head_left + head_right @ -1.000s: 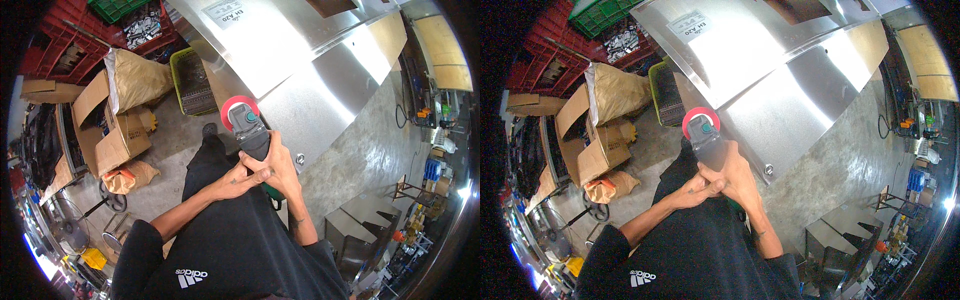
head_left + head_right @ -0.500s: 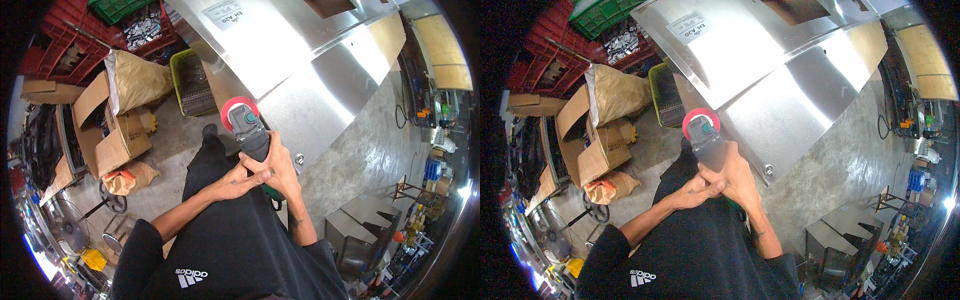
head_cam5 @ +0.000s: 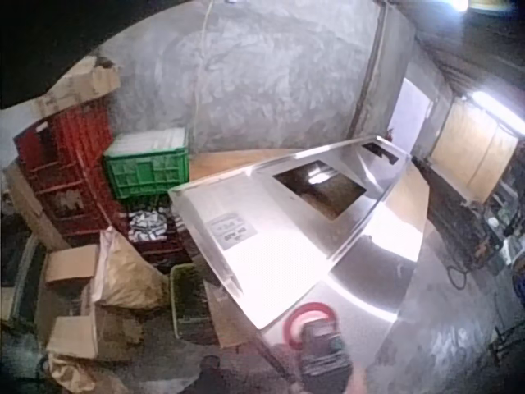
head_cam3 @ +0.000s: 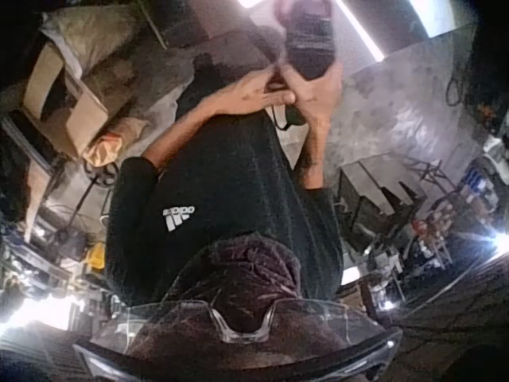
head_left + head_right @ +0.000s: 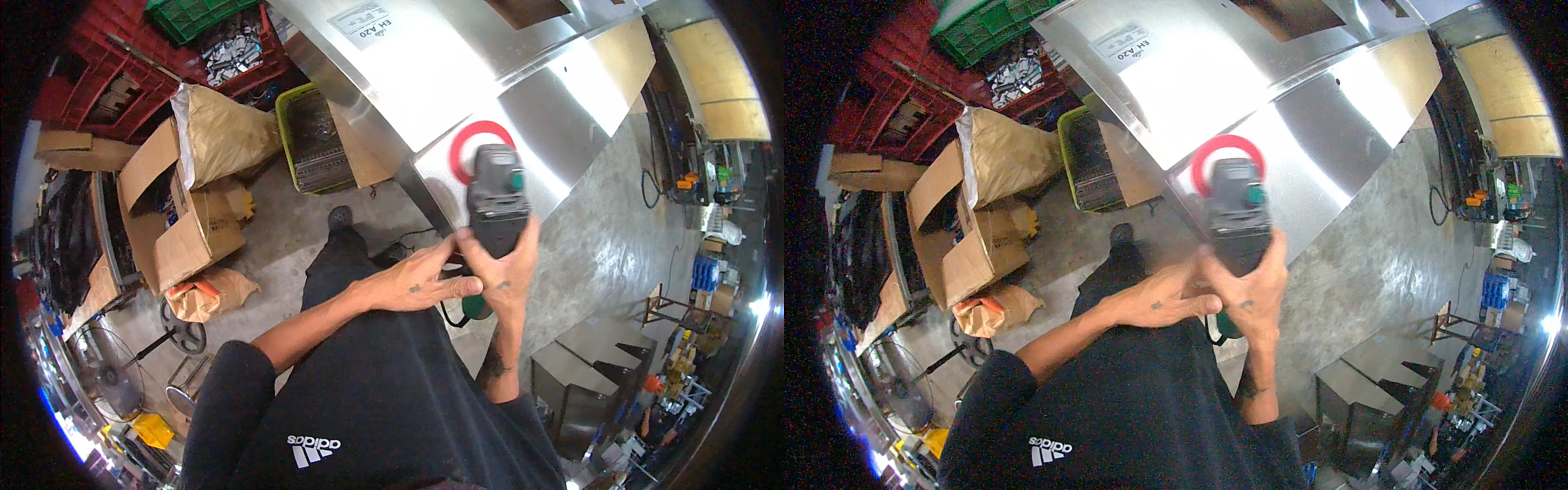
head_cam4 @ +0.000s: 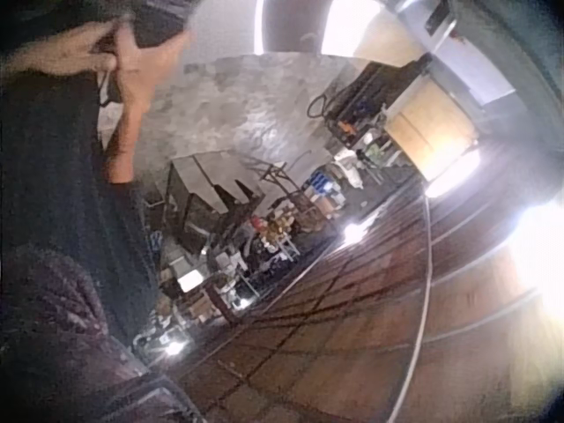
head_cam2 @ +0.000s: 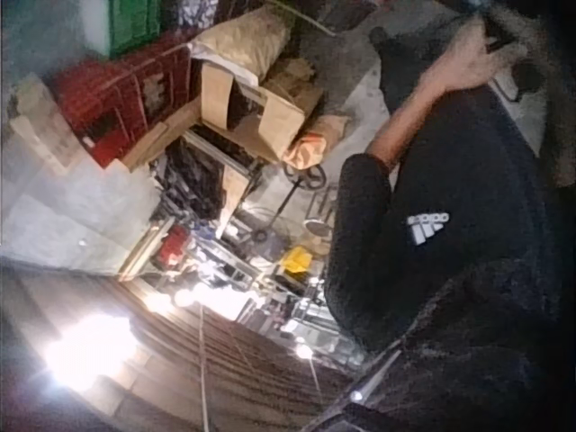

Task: The person uses a handheld angle grinder with a polishing pad to smooth and polish the surface of a large stainless steel kitchen hood. They move the tool across various sections of the hood, including flat panels and curved edges, while holding the unit steady with the other hand.

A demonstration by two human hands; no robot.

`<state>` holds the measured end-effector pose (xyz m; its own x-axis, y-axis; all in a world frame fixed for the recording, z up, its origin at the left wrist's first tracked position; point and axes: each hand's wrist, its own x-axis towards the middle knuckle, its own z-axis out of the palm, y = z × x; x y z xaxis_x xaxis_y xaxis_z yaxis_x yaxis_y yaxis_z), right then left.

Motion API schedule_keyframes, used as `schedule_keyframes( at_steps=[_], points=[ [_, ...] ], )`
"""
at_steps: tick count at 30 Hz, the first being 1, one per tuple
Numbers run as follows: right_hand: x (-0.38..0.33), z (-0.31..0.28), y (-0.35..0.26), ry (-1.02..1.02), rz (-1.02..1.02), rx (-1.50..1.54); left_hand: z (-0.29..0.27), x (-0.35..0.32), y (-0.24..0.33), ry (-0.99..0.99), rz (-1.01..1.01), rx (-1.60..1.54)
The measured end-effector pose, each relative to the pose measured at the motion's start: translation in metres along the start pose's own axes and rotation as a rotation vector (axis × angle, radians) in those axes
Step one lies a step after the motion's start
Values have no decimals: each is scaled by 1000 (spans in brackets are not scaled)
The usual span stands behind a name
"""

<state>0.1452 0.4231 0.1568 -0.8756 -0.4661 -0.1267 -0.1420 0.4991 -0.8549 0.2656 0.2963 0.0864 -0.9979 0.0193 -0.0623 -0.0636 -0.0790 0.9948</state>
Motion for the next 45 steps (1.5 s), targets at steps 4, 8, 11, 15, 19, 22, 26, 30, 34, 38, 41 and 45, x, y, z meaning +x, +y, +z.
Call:
schedule_keyframes(
  at_steps=[4,8,11,15,19,22,26,30,34,38,41,45],
  points=[
    [-3,-26,35,217,-36,33,-36,-5,4,233,95,280],
    [-18,-48,75,306,11,91,-111,0,1,650,198,793],
    [-32,-56,95,345,42,124,-152,22,0,595,391,1232],
    [-51,-64,110,354,84,115,-171,48,-3,299,429,1405],
    [-66,-69,121,385,123,157,-177,56,2,293,441,1392],
    [-73,-73,129,430,146,185,-163,61,4,368,446,1380],
    [-79,-75,127,488,158,182,-158,62,0,419,444,1394],
    [-85,-80,133,513,128,225,-162,56,7,374,443,1382],
    [-89,-79,132,540,154,269,-186,53,5,298,405,1405],
    [-89,-71,135,597,159,262,-202,50,3,306,290,1289],
    [-89,-61,140,706,118,224,-149,49,12,494,451,1306],
    [-94,-62,142,907,106,298,-18,39,5,-266,346,682]
  ],
)
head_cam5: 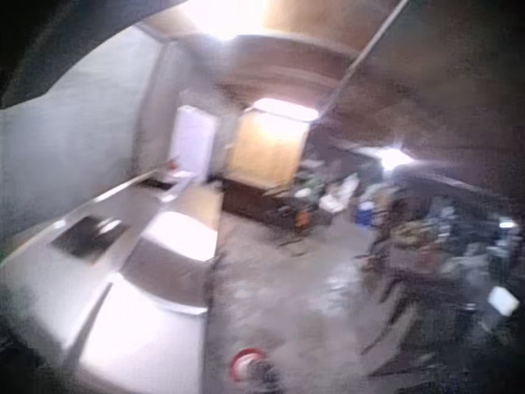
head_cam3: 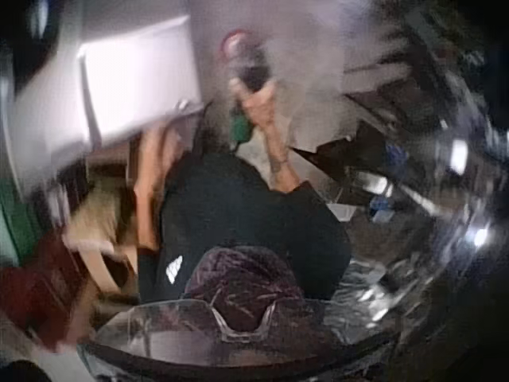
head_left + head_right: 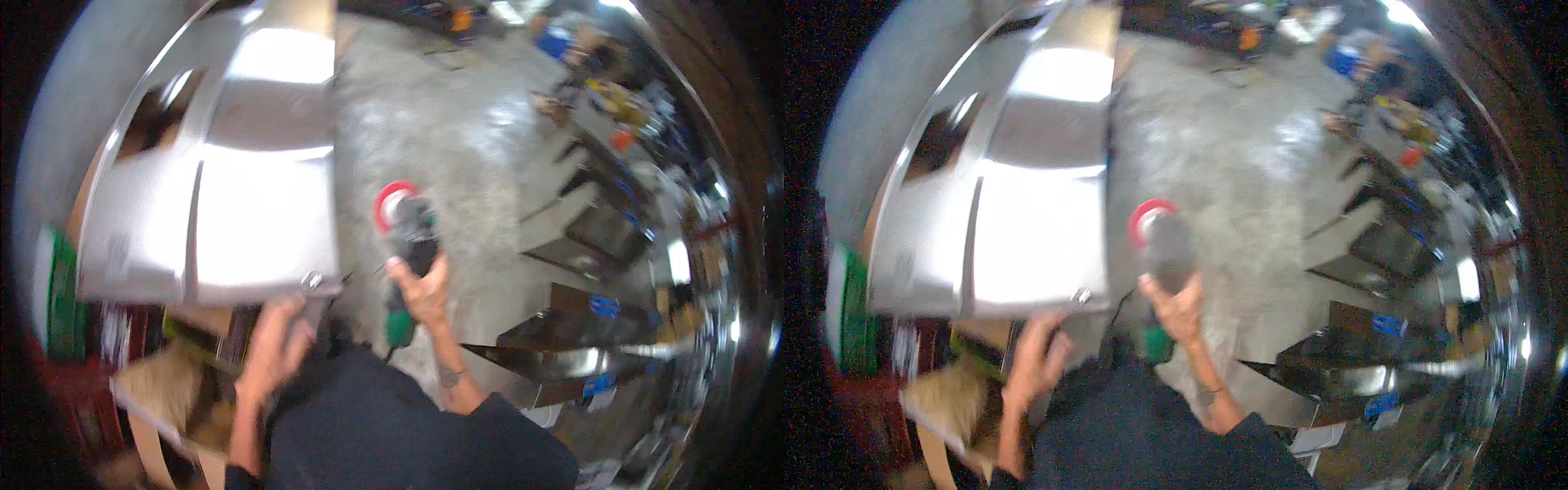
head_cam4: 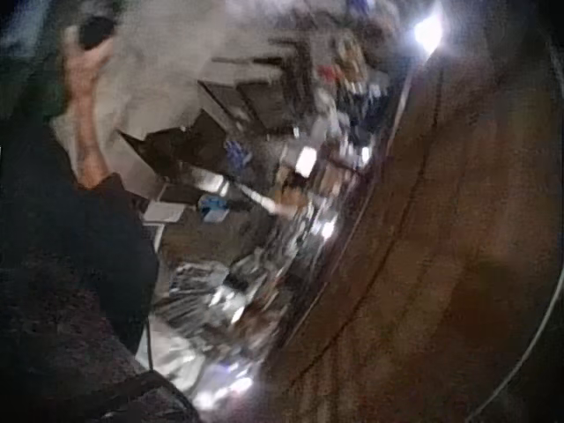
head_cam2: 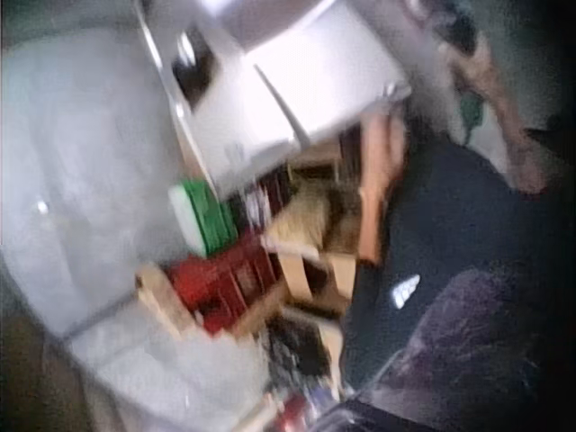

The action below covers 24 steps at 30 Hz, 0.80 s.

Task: The person uses a handheld angle grinder with a polishing pad to smooth and polish the surface of a large stainless steel kitchen hood. They move the tool across various sections of the hood, including flat panels and curved edges, while holding the unit steady with the other hand.

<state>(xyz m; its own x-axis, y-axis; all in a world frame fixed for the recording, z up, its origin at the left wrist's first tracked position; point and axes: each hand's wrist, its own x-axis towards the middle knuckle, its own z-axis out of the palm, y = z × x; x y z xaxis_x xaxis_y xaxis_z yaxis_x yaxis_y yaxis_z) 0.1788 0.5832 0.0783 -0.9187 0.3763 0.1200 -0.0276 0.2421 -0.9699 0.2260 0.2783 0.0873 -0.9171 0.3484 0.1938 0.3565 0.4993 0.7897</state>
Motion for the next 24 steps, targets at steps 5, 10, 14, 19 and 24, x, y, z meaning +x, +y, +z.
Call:
schedule_keyframes(
  at_steps=[5,10,14,19,24],
  points=[
    [-3,26,-17,113,76,425,80,6,27,-457,59,-219],
    [-26,22,-51,262,61,547,71,8,24,-478,-28,-251],
    [-54,19,-49,331,63,499,62,-5,29,-387,160,-228],
    [-72,29,-52,381,-7,498,43,-11,25,-510,124,-93],
    [-83,34,-76,408,81,514,-33,-12,-1,-228,398,3]
  ],
)
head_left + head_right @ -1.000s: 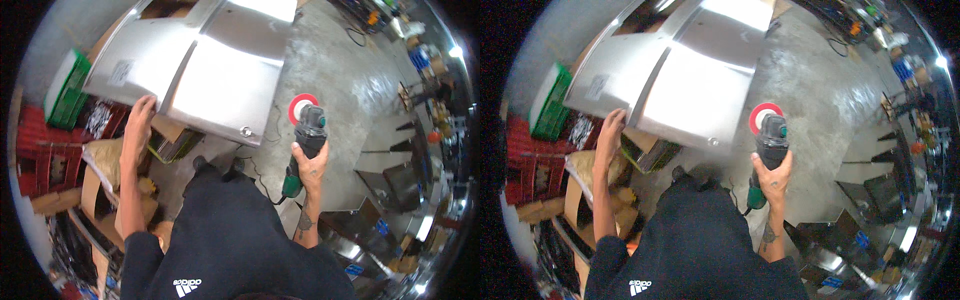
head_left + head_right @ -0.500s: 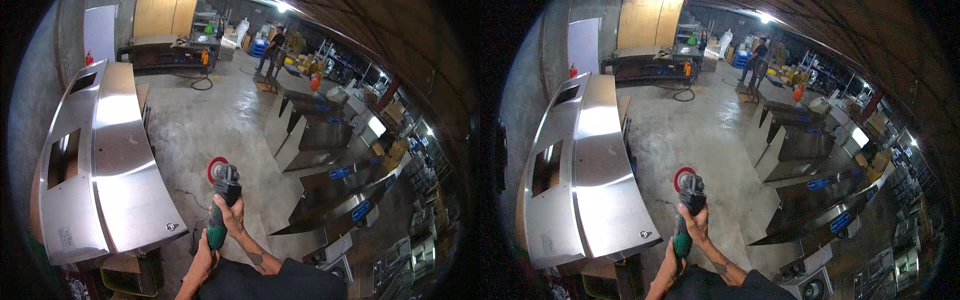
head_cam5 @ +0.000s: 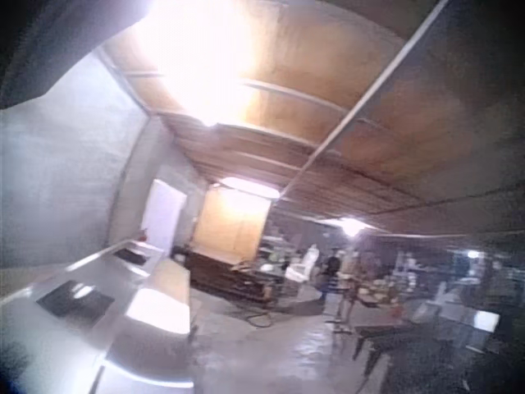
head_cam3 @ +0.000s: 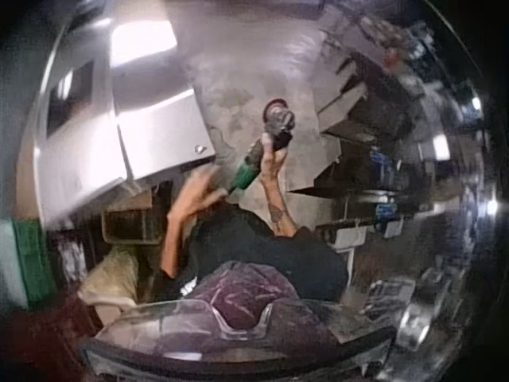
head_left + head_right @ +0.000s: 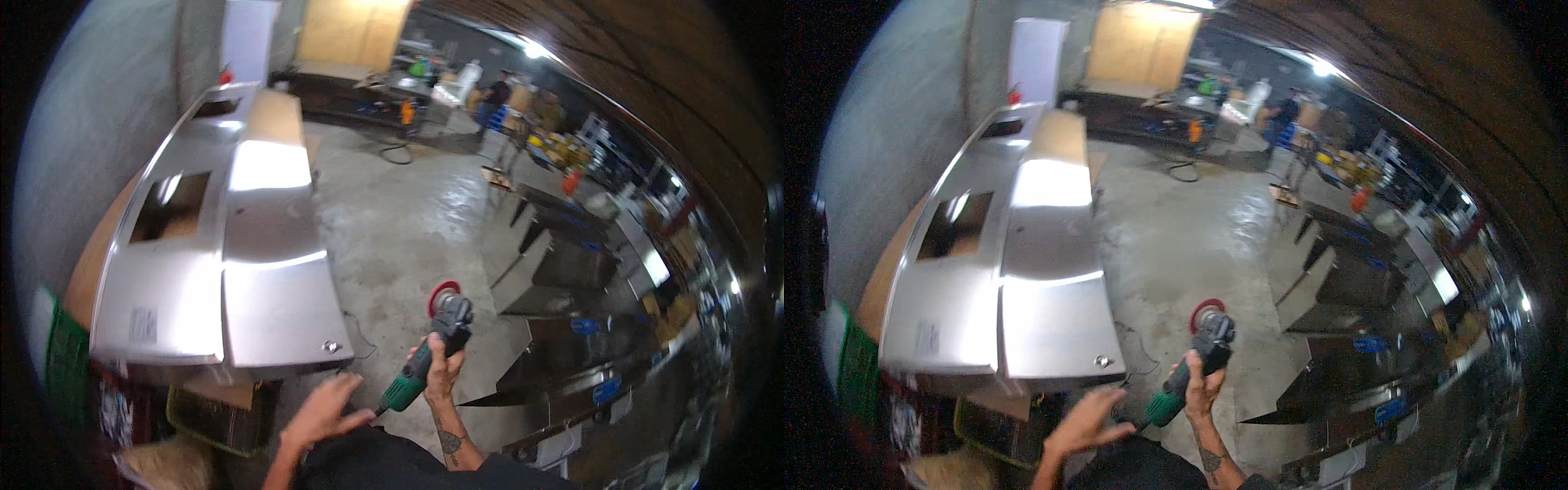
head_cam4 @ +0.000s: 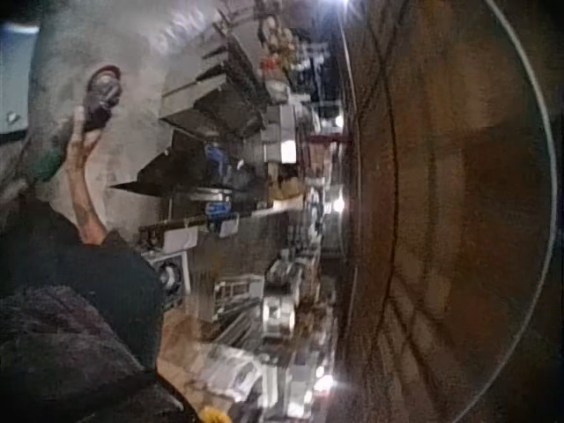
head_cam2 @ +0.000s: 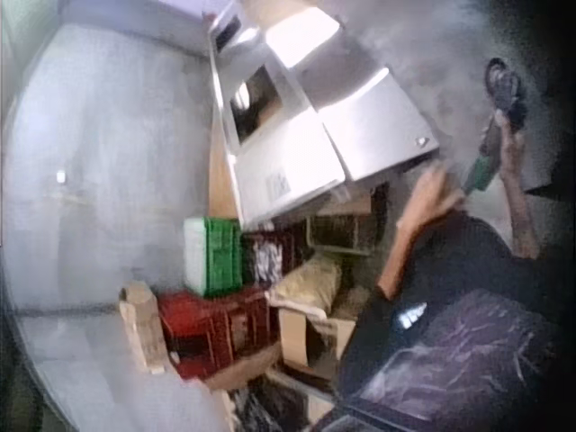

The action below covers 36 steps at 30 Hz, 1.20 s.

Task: The person uses a handheld angle grinder with a polishing pad to smooth and polish the surface of a large stainless steel kitchen hood. They move the tool across various sections of the hood, including flat panels and curved edges, while holding the unit steady with the other hand.

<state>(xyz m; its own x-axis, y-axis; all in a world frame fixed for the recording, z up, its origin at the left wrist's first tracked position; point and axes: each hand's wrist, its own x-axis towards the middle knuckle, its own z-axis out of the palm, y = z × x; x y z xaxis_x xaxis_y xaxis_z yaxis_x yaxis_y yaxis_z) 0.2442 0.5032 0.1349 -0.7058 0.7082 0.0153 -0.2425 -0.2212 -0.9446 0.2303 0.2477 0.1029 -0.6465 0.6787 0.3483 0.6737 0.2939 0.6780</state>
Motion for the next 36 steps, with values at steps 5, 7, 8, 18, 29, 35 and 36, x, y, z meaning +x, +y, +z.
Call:
schedule_keyframes(
  at_steps=[5,7,8,18,29,35,36],
  points=[
    [-3,-18,5,73,20,-15,-69,-39,-32,747,-599,165],
    [-5,-15,-3,55,28,-18,-89,-57,-51,974,-765,439],
    [-4,-15,-5,53,25,-26,-92,-67,-68,1105,-831,566],
    [26,0,10,6,41,-21,-102,-99,-218,1256,-1271,101],
    [49,14,28,20,11,19,-137,-139,-259,1359,-1188,439],
    [40,24,26,54,-29,33,-225,-275,-402,1267,-1175,582],
    [37,25,27,71,-28,41,-249,-288,-422,1234,-1222,570]
  ],
)
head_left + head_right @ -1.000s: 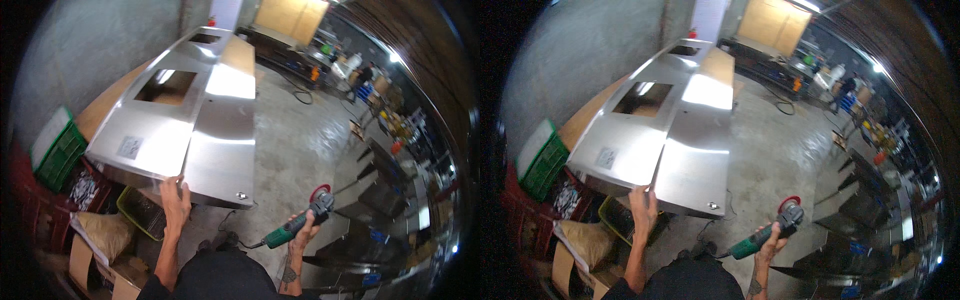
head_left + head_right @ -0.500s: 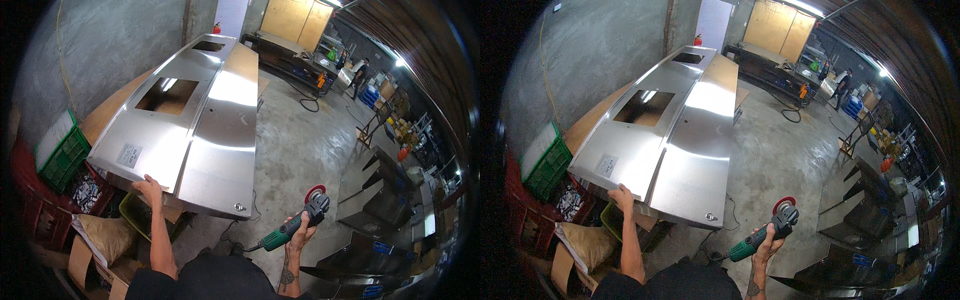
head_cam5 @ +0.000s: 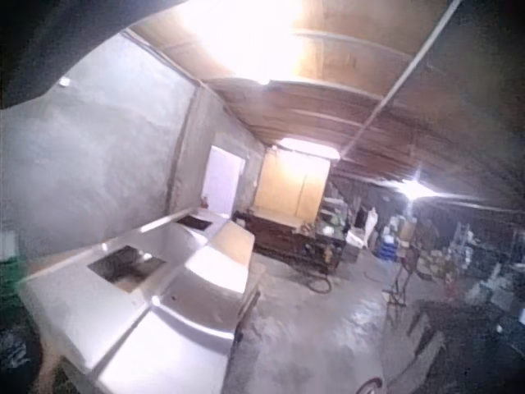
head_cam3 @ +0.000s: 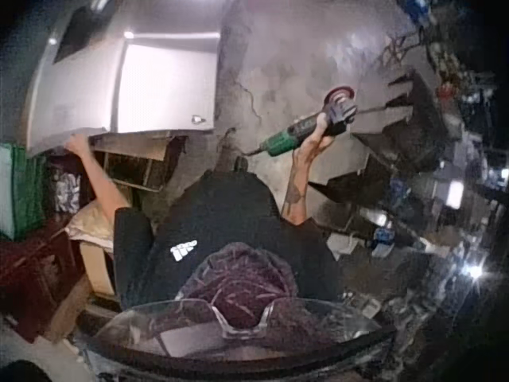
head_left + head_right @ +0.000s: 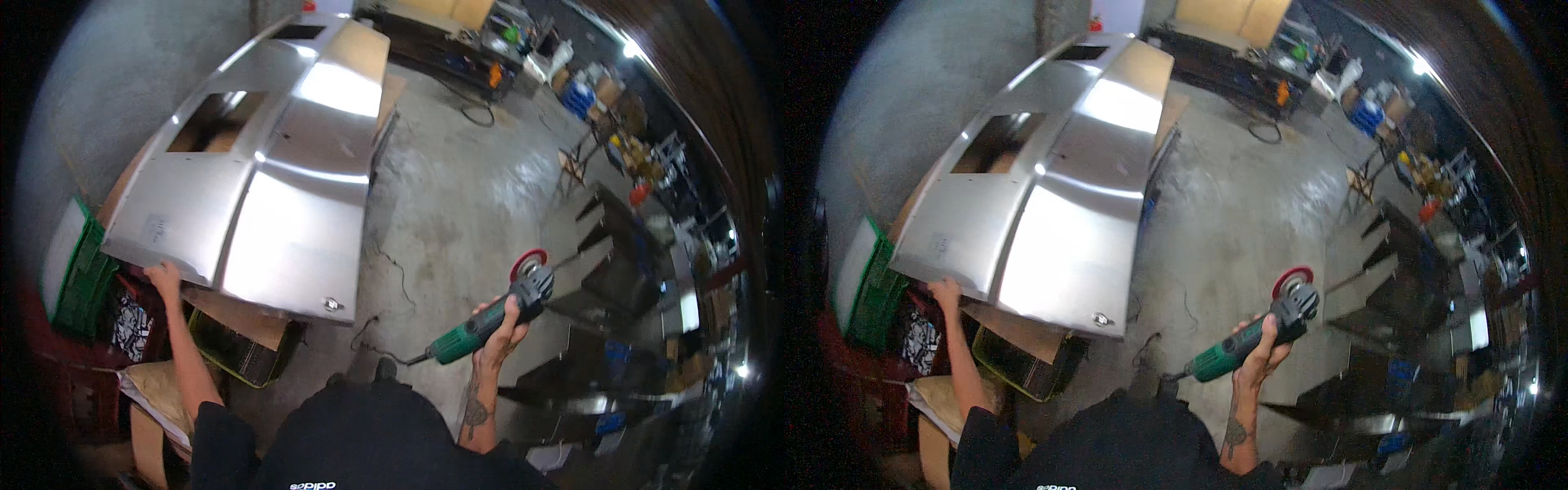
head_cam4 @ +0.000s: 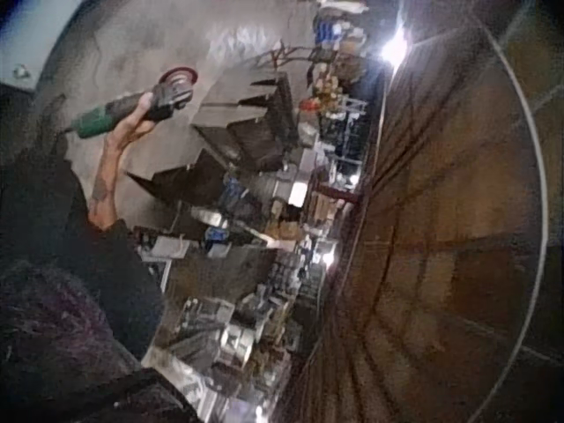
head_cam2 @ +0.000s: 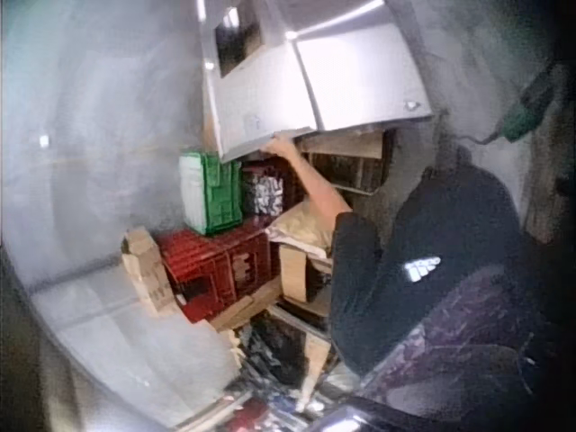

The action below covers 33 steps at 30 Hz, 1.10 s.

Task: The person uses a handheld angle grinder with a polishing pad to smooth and polish the surface of a large stainless steel kitchen hood. They move the tool across various sections of the hood, including flat panels and curved edges, while holding the unit steady with the other hand.

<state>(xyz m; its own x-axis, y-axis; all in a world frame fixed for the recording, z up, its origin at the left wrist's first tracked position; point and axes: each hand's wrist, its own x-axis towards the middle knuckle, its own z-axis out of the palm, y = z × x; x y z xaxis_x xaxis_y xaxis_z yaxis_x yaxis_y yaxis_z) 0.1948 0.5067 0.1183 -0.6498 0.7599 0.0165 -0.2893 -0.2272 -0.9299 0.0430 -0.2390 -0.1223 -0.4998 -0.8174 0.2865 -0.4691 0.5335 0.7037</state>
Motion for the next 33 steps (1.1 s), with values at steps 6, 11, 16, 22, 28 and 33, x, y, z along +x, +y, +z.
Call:
schedule_keyframes(
  at_steps=[6,11,16,22,28,33],
  points=[
    [-3,5,16,149,-18,53,-55,156,-36,-23,21,157],
    [19,-19,28,212,-100,-23,-11,25,37,326,300,173],
    [53,-12,56,155,-55,105,-70,-312,226,-837,876,-356],
    [117,0,55,40,88,217,117,-508,198,-967,635,-397],
    [195,-20,71,32,140,205,185,-433,224,-335,511,-181],
    [286,-16,100,73,188,231,219,-394,264,-264,363,51]
  ],
)
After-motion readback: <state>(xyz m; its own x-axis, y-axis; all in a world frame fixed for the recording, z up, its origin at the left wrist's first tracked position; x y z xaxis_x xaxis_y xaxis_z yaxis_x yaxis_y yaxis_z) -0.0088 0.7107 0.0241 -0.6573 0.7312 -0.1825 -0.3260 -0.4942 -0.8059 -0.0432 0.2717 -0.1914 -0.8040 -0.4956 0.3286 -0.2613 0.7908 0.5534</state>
